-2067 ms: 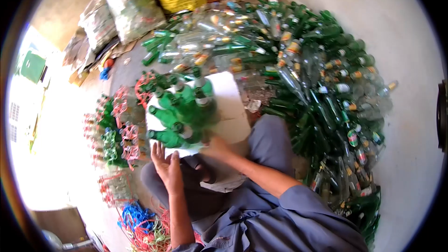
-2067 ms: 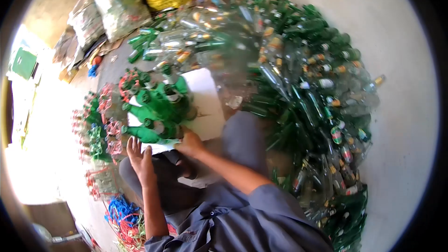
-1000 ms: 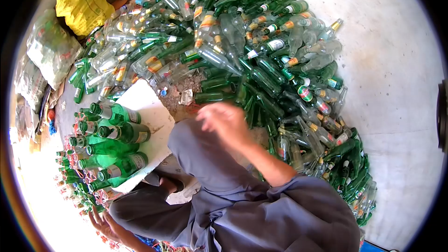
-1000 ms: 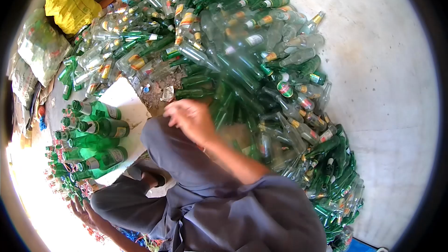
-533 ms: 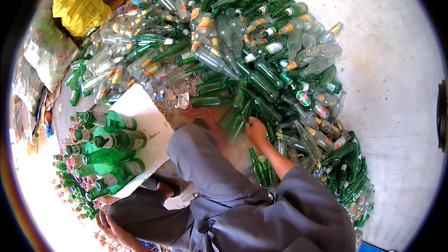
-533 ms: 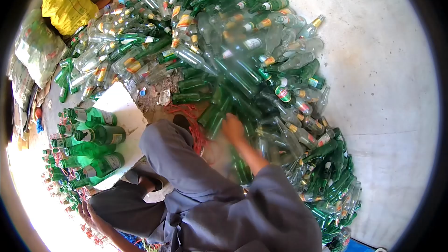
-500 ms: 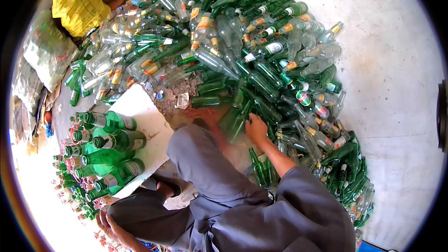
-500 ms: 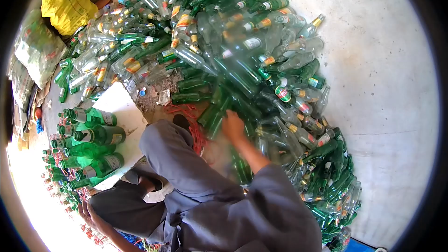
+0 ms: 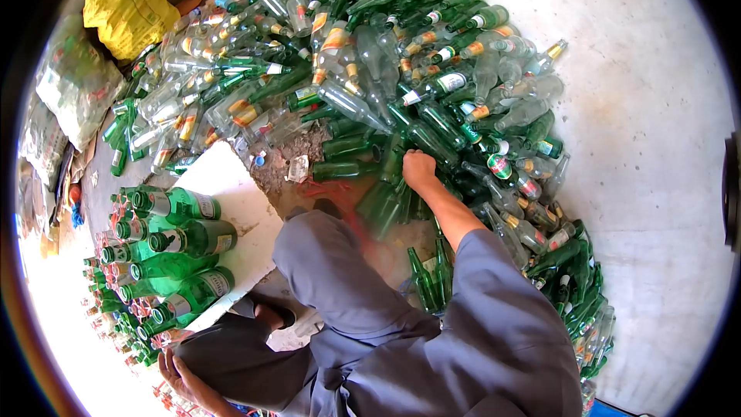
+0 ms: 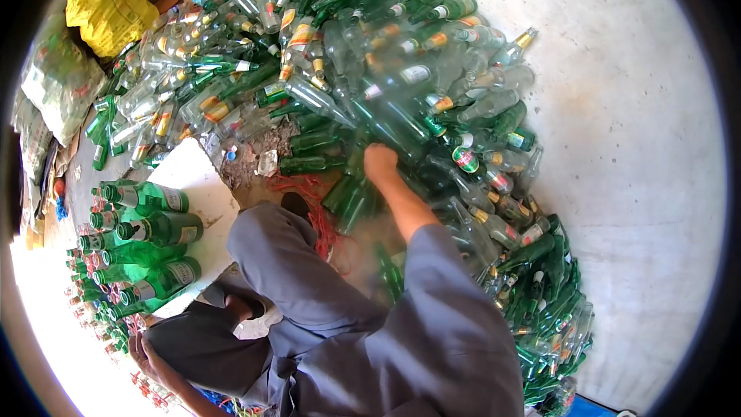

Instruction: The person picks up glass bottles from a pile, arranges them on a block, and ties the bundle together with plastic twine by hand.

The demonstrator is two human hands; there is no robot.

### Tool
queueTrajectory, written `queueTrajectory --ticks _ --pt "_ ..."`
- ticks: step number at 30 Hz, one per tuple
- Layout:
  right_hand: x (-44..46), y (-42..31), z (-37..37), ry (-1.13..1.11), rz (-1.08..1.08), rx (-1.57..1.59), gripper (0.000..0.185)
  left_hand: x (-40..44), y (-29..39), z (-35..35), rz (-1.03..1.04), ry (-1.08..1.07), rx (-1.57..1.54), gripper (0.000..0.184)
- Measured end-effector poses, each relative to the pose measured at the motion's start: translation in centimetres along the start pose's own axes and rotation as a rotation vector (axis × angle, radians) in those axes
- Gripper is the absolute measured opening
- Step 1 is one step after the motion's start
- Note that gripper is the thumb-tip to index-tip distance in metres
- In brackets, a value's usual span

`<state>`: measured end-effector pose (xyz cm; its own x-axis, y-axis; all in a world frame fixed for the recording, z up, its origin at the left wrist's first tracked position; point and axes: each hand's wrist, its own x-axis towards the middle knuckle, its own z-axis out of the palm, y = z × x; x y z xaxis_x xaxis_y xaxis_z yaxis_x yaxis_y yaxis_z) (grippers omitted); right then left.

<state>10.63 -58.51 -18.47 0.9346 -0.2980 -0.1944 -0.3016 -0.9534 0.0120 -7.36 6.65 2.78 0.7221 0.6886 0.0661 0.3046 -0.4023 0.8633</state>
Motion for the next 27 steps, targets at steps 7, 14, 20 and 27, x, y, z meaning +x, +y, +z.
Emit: queueTrajectory --ticks 7,14,20,27 --pt "-0.9 0.1 -0.9 0.020 -0.206 -0.124 0.022 0.6 -1.2 -0.2 0.034 -0.018 0.058 0.033" --pt "-2.1 -0.2 -3.9 -0.002 -0.255 -0.136 0.024 0.0 0.0 0.4 0.023 -0.012 0.086 0.031" --pt "-3.8 -0.8 -7.7 -0.045 -0.162 -0.085 0.024 -0.1 0.2 0.3 0.034 -0.012 0.120 0.032" --pt "-4.5 0.2 -8.0 0.069 -0.074 0.071 0.022 -0.3 0.4 0.2 0.028 -0.028 0.129 0.034"
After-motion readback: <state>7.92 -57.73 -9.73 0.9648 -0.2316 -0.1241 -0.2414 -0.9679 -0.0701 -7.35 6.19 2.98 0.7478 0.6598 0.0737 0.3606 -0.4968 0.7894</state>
